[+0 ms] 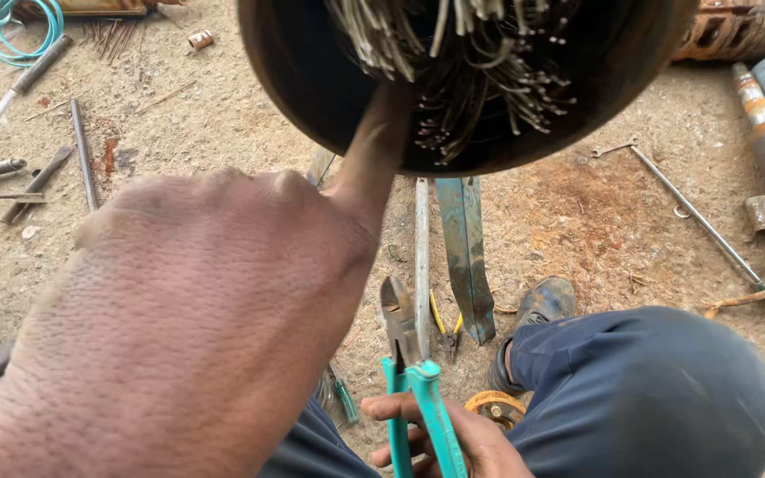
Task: The person uses pliers to cut multiple wires protruding from the open end of a large metal cylinder. They repeatedly grasp bundles of wires and snip them close to the cylinder's rim, working methodically around the opening.
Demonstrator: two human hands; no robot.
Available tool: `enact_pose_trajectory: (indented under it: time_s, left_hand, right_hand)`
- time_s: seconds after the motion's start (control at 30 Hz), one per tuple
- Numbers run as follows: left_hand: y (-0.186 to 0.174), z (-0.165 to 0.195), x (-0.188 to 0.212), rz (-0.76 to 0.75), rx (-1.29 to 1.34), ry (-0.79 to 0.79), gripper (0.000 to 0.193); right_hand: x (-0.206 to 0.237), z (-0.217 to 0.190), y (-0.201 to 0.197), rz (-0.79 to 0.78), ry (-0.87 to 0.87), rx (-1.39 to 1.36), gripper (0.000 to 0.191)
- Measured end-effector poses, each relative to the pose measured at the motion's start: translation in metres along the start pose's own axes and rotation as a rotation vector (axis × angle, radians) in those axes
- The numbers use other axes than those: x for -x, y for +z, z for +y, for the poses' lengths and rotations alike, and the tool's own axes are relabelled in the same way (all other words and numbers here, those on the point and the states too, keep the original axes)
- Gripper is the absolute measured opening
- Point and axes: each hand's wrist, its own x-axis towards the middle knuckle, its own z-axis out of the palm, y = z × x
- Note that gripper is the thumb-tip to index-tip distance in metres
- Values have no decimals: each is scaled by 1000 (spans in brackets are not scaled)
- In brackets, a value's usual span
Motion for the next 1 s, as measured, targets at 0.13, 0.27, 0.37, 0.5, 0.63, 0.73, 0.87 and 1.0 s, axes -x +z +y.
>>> enact_pose_trajectory:
  time_s: [0.13, 0.27, 0.37, 0.5, 0.63, 0.73, 0.87, 1.0]
  left_hand:
    - [-12, -3, -13, -122, -33, -38, 83]
    - [-14, -1, -18, -194, -91, -100, 83]
    - [-7, 3, -20, -53, -122, -153, 75]
    - [7, 7, -15, 333, -411, -247, 66]
    - [17, 11, -21, 353, -339, -273, 51]
    - [13, 9, -26, 204, -116, -209, 44]
    - [-1, 5, -33, -79, 464, -178, 77]
    - [-9, 8, -36, -70, 696, -221, 77]
  right_hand:
    - [2, -1, -2, -96, -7, -35, 71]
    - [4, 2, -8, -102, 74, -43, 71]
    - [5, 4, -11, -151, 57, -34, 73]
    - [4, 4, -12, -223, -28, 62, 73]
    - [4, 2, -10, -184, 26, 45, 70]
    - [5, 2, -9, -194, 23, 42, 69]
    - [3, 6, -11, -153, 129, -29, 67]
    - [3, 6, -13, -142, 154, -30, 68]
